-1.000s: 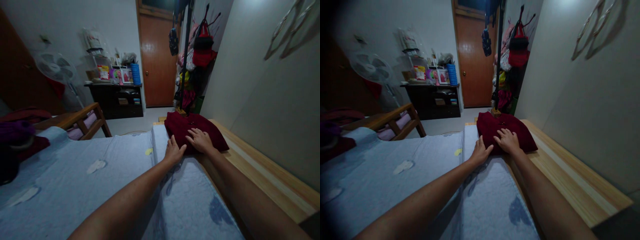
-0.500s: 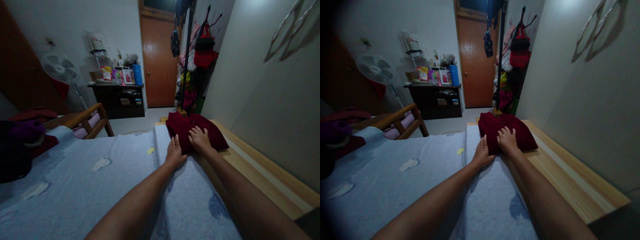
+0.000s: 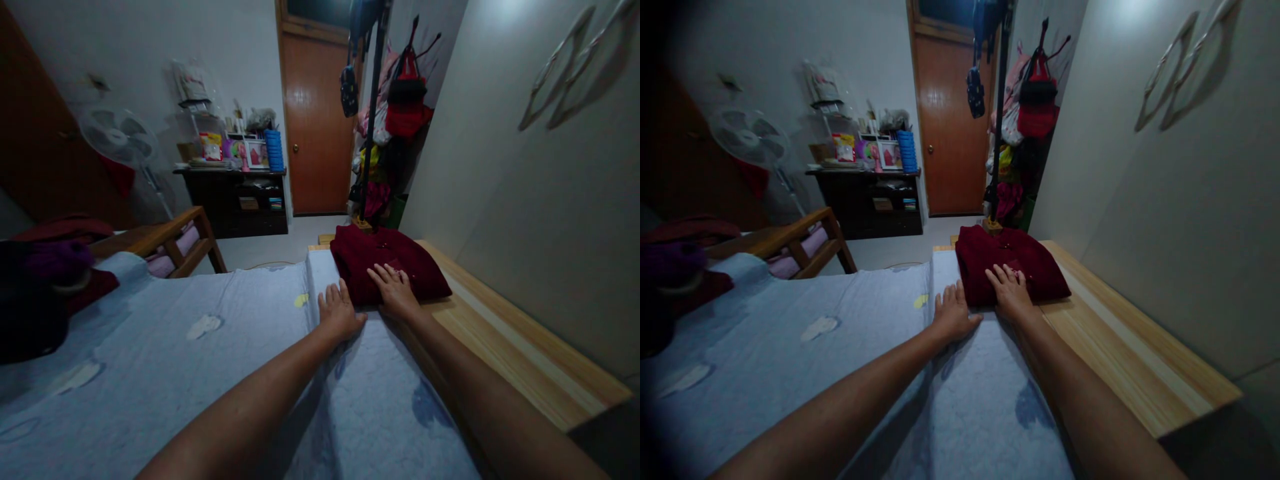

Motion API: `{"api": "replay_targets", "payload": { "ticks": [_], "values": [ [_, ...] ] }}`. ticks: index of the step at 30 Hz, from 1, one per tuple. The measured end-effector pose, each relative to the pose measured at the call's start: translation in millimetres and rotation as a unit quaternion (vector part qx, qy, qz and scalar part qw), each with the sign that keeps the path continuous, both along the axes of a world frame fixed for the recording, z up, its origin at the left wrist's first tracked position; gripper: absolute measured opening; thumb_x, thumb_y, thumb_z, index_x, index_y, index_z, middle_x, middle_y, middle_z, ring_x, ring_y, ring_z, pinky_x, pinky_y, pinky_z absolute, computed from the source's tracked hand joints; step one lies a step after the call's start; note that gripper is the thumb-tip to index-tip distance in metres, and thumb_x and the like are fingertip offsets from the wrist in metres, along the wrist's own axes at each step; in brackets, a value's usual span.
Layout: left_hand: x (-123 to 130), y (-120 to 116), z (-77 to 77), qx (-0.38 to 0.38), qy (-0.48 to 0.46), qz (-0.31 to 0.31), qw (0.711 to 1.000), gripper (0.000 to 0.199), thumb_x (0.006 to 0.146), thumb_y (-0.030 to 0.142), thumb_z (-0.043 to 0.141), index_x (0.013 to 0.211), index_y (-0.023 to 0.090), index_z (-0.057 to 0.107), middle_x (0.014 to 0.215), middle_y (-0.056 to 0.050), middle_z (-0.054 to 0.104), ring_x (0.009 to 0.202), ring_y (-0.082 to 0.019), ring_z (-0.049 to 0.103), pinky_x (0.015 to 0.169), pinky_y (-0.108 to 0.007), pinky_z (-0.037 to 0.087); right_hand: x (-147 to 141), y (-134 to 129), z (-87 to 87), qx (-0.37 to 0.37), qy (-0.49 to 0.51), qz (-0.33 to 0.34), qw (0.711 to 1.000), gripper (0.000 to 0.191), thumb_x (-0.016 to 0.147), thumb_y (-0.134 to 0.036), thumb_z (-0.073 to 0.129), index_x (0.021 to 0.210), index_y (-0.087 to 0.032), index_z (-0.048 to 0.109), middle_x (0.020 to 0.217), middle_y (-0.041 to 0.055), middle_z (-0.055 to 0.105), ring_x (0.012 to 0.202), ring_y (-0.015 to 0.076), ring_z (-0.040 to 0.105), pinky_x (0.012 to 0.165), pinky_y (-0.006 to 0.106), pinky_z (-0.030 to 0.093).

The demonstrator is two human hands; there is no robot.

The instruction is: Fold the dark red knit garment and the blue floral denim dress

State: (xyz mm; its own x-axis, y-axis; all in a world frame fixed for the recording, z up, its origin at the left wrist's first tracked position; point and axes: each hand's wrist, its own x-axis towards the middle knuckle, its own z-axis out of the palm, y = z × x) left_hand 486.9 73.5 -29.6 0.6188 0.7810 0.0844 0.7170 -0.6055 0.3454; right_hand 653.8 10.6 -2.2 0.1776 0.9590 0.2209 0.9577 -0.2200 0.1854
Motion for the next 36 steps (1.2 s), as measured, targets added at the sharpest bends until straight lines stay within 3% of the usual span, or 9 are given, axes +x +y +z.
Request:
{"api": "replay_targets", "payload": {
  "ticks": [3, 6, 13, 21, 24, 29, 36],
  "values": [
    [-6, -9, -6.7, 0.032, 0.042, -0.016, 0.998, 0.102, 0.078, 0.069, 0.043, 0.151, 0.001, 0.016, 0.156, -0.026, 0.021, 0.146, -0.038, 0.012, 0.117, -0.054, 0.009, -7, 1, -2.7, 0.024, -0.023, -0.016, 0.999, 0.087, 0.071, -0.023, 0.063, 0.150, -0.027, 0.028, 0.158, 0.0081, 0.027, 0.141, 0.0316, 0.023, 0.108, 0.050, 0.018],
    [-8, -11, -13.1, 0.053, 0.049, -0.026, 0.997, 0.099, 0.080, 0.072, 0.035, 0.150, 0.003, 0.022, 0.156, -0.024, 0.022, 0.146, -0.037, 0.012, 0.117, -0.054, 0.008, -14, 3, -3.7, 0.043, -0.033, -0.045, 0.998, 0.071, 0.080, -0.023, 0.054, 0.148, -0.028, 0.033, 0.155, 0.0087, 0.032, 0.139, 0.0303, 0.027, 0.105, 0.050, 0.021],
    [-7, -9, -14.6, 0.035, 0.013, -0.028, 0.999, 0.096, 0.079, 0.066, 0.045, 0.149, 0.003, 0.027, 0.155, -0.025, 0.024, 0.146, -0.039, 0.012, 0.116, -0.055, 0.007, -17, 14, -1.0, 0.051, 0.003, -0.086, 0.995, 0.055, 0.088, -0.024, 0.040, 0.143, -0.031, 0.043, 0.152, 0.0092, 0.038, 0.136, 0.0321, 0.032, 0.099, 0.053, 0.024],
    [-9, -10, -15.1, 0.043, -0.017, -0.040, 0.998, 0.085, 0.078, 0.064, 0.050, 0.144, 0.010, 0.038, 0.154, -0.024, 0.029, 0.144, -0.043, 0.015, 0.114, -0.060, 0.007, 0, 16, -1.5, 0.040, 0.017, -0.083, 0.996, 0.056, 0.088, -0.022, 0.042, 0.143, -0.032, 0.043, 0.153, 0.0085, 0.037, 0.138, 0.0305, 0.029, 0.102, 0.053, 0.023],
    [-9, -11, -13.1, 0.044, -0.009, -0.040, 0.998, 0.086, 0.079, 0.064, 0.050, 0.144, 0.009, 0.038, 0.153, -0.025, 0.029, 0.144, -0.043, 0.017, 0.114, -0.059, 0.008, 3, 15, 0.0, 0.021, 0.022, -0.078, 0.996, 0.065, 0.081, -0.022, 0.050, 0.145, -0.031, 0.039, 0.156, 0.0094, 0.032, 0.141, 0.0311, 0.025, 0.104, 0.054, 0.020],
    [-9, -10, -15.5, 0.050, -0.017, -0.043, 0.998, 0.086, 0.080, 0.064, 0.049, 0.144, 0.008, 0.038, 0.153, -0.026, 0.029, 0.144, -0.043, 0.016, 0.114, -0.059, 0.008, -7, 23, 9.7, -0.039, 0.088, -0.070, 0.993, 0.086, 0.068, -0.027, 0.057, 0.150, -0.022, 0.030, 0.159, 0.0097, 0.021, 0.145, 0.0317, 0.014, 0.110, 0.061, 0.008],
    [-9, -10, -16.9, 0.041, -0.017, -0.035, 0.998, 0.088, 0.079, 0.063, 0.049, 0.148, 0.010, 0.031, 0.154, -0.023, 0.029, 0.145, -0.041, 0.016, 0.115, -0.059, 0.008, -24, 30, 2.2, -0.036, 0.116, -0.041, 0.992, 0.078, 0.076, -0.030, 0.046, 0.151, -0.017, 0.030, 0.159, 0.0057, 0.024, 0.145, 0.0311, 0.013, 0.113, 0.058, 0.009]
  ]
}}
